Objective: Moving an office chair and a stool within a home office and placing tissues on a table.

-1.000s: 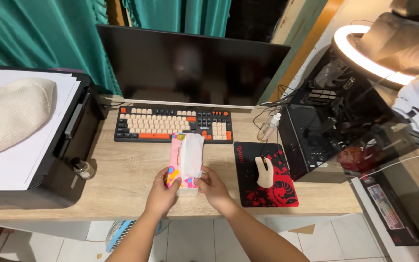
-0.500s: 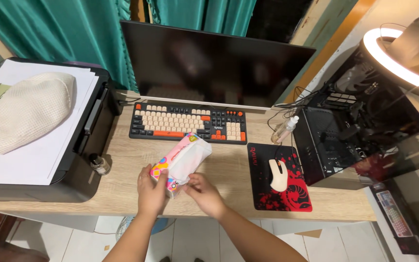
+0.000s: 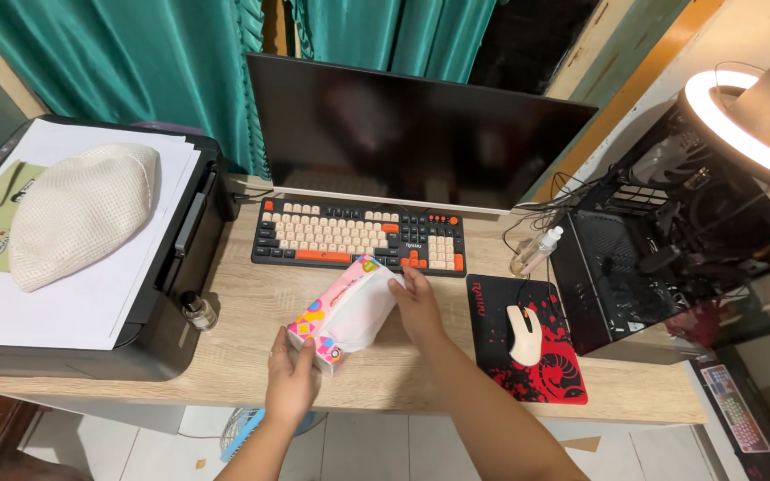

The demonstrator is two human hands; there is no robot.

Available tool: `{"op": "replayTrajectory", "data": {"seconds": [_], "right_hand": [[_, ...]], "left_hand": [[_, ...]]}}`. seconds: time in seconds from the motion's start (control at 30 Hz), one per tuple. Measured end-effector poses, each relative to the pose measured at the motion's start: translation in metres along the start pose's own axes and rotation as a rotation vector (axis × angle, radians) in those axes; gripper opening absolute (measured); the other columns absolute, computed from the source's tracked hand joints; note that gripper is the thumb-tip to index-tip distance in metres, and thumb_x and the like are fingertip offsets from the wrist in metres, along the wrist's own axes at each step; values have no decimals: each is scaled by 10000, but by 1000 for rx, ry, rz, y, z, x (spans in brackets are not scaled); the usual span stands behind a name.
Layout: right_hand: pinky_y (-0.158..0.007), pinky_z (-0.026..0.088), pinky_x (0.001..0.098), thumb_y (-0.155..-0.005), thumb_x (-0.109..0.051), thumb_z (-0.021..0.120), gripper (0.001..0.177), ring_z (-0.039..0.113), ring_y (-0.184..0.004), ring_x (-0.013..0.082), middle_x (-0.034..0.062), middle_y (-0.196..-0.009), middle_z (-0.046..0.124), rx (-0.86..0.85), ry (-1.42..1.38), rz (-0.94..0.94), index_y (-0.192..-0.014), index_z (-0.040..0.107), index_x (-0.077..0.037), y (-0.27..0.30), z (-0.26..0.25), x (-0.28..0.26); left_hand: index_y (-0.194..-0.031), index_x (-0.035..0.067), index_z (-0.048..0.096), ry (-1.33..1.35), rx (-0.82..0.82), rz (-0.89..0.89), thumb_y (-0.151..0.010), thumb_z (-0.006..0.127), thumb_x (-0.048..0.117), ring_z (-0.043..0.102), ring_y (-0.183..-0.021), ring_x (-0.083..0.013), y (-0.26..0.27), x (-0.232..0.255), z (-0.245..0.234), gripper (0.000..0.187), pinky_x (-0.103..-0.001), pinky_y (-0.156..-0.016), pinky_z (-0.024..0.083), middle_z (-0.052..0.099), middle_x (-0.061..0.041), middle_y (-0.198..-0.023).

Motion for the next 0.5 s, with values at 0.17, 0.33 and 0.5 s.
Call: {"op": "replayTrajectory", "data": {"seconds": [0.17, 0.33, 0.5], "right_hand": [[-1086, 433, 322, -965, -360, 673, 676, 548, -1327, 218, 147, -1472, 559, -126, 35, 38, -1504, 452, -17, 0, 12, -17], [-1056, 452, 322, -944, -375, 669, 669, 566, -1279, 213, 133, -1427, 589, -83, 28, 117, -1480, 482, -22, 19, 7, -17], [-1028, 468, 320, -986, -339, 619, 578, 585, -1231, 199, 121, -1362, 615, -15, -45, 103, -1437, 494, 0, 63, -7, -18]], "left_hand": [[-1586, -83, 100, 9, -55, -39, -948, 593, 356, 519, -1348, -326, 6, 4, 11, 918, -341, -1081, 415, 435, -287, -1511], [-1598, -62, -41, 1, -97, 2, -1031, 504, 413, 407, -1429, -331, -8, 11, 16, 919, -345, -1133, 350, 296, -284, -1606], [-1648, 244, 28, 330, -179, -482, -968, 419, 492, 506, -1357, -255, -15, 86, 6, 823, -430, -1047, 457, 403, -106, -1595]]}}
Point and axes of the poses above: each hand's wrist, its own y-axis away from the middle knuckle, its own z-axis out of the palm, x = y × z, the point moved 1 cm from there along -y, towards the middle knuckle
